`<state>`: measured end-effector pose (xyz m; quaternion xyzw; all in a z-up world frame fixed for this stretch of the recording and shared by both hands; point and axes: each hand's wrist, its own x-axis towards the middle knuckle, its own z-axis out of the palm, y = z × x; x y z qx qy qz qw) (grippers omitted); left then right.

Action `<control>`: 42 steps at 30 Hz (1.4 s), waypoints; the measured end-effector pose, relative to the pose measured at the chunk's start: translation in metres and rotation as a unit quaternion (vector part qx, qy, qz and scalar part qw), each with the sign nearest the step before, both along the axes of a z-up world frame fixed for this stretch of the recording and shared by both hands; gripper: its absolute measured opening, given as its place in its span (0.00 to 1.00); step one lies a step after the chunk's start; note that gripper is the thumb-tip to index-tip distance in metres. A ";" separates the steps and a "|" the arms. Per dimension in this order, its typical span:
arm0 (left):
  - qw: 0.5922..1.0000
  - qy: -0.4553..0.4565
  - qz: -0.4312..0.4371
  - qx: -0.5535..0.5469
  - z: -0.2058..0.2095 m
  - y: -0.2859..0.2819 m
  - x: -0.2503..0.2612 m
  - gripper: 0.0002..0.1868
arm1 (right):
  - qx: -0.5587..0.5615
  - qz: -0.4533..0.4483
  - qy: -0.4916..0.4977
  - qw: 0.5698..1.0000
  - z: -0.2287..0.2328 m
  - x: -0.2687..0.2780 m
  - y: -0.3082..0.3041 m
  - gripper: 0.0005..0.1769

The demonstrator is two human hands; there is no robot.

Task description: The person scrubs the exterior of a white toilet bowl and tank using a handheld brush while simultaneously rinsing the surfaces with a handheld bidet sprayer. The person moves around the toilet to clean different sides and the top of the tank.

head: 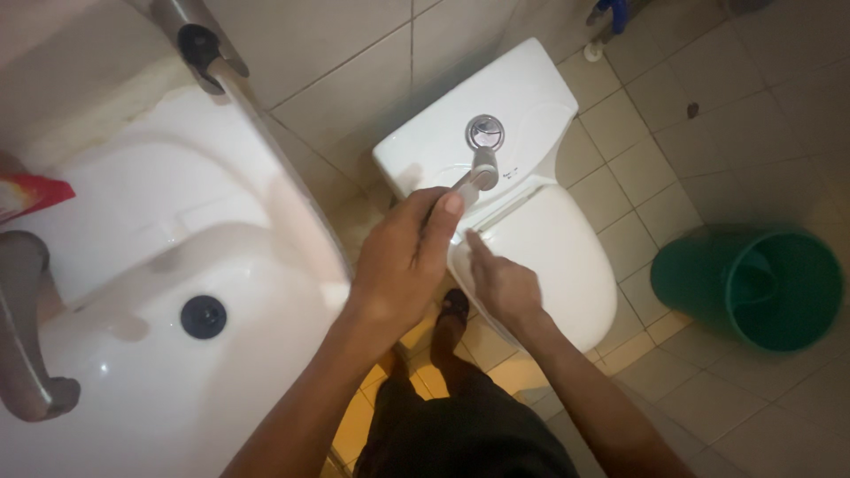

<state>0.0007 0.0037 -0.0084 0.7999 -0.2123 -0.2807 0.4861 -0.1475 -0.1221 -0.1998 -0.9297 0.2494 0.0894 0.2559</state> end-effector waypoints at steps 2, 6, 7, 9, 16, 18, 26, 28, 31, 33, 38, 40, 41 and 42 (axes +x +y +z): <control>1.000 0.006 -0.001 0.016 0.000 0.000 -0.001 0.29 | -0.011 -0.013 -0.037 0.999 -0.004 -0.013 -0.003 0.27; 0.993 0.073 -0.009 0.093 0.001 -0.001 -0.001 0.31 | -0.014 -0.010 -0.025 1.000 -0.010 -0.010 -0.013 0.28; 0.988 0.092 -0.012 0.122 0.001 -0.001 0.000 0.31 | -0.015 -0.009 0.000 1.000 -0.011 -0.001 -0.016 0.28; 0.993 0.071 -0.002 0.091 0.000 -0.002 0.000 0.31 | -0.023 -0.014 -0.006 1.000 -0.013 0.015 -0.023 0.28; 1.000 0.001 -0.001 -0.015 0.000 0.000 -0.001 0.29 | -0.024 -0.008 -0.016 1.000 -0.025 0.059 -0.034 0.18; 0.999 0.031 -0.003 0.034 0.001 0.000 0.001 0.29 | -0.026 -0.014 0.001 1.000 -0.030 0.068 -0.031 0.17; 1.000 -0.001 -0.002 0.000 0.001 -0.001 0.001 0.26 | -0.030 0.009 0.005 1.000 -0.025 0.091 -0.044 0.32; 0.999 -0.025 -0.004 -0.046 0.000 -0.001 0.000 0.26 | -0.048 0.022 -0.005 0.999 -0.022 0.099 -0.059 0.28; 0.998 -0.040 -0.011 -0.042 0.000 0.001 0.000 0.26 | -0.055 0.002 0.047 0.997 -0.021 0.112 -0.081 0.41; 0.999 -0.033 -0.002 -0.042 0.001 0.000 -0.001 0.26 | -0.075 -0.013 0.022 0.997 -0.022 0.122 -0.092 0.33; 1.000 0.019 0.007 0.017 0.004 -0.003 0.000 0.26 | -0.094 -0.067 0.034 0.993 -0.024 0.132 -0.123 0.25; 1.000 0.005 0.011 0.012 0.005 -0.003 -0.001 0.26 | -0.099 -0.081 -0.007 0.992 -0.025 0.131 -0.138 0.24; 1.000 0.015 0.011 0.011 0.006 -0.003 0.000 0.26 | -0.099 -0.087 0.000 0.991 -0.026 0.132 -0.146 0.25; 1.000 0.025 0.012 0.010 0.006 -0.003 0.000 0.26 | -0.099 -0.093 0.008 0.991 -0.026 0.132 -0.154 0.26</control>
